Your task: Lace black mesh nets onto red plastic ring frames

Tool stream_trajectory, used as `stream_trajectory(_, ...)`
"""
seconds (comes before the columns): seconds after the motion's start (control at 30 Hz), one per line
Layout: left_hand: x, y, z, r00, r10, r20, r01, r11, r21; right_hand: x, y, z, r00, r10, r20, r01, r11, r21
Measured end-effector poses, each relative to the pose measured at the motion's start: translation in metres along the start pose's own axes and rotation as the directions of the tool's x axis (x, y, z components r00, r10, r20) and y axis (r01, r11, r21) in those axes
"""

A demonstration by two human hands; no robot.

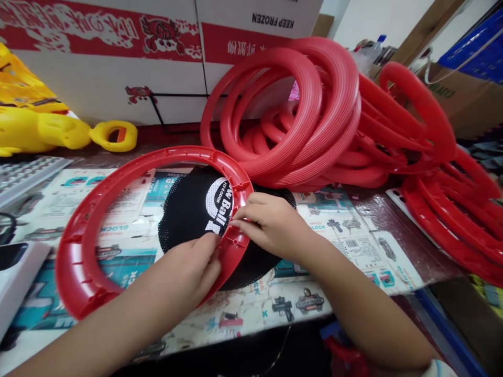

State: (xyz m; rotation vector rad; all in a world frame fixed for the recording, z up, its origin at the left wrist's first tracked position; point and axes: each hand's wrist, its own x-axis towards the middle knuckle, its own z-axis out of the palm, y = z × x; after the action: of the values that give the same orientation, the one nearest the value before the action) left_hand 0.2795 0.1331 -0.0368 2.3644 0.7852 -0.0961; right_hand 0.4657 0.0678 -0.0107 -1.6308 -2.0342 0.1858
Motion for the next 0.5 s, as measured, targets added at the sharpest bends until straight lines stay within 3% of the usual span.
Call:
stream_trajectory(0.1, -0.0011, -0.001, 0.0026, 0.999, -0.01, -0.049, 0.008, 0.999, -0.031, 0.0015, 0.0016, 0.0002, 0.999, 0.036, -0.006, -0.036, 0.998, 0.053)
stream_trajectory(0.33, -0.0012, -0.001, 0.004, 1.0, -0.014, 0.017, 0.014, 0.999, -0.029, 0.0037, -0.0015, -0.0015, 0.986, 0.155, 0.059, -0.158, 0.986, 0.046)
stream_trajectory(0.5, -0.0021, 0.0007, 0.0085, 0.999, 0.025, -0.046, -0.027, 0.999, -0.039, 0.0043, -0.0058, -0.0051, 0.949, 0.286, 0.131, -0.3, 0.948, 0.104)
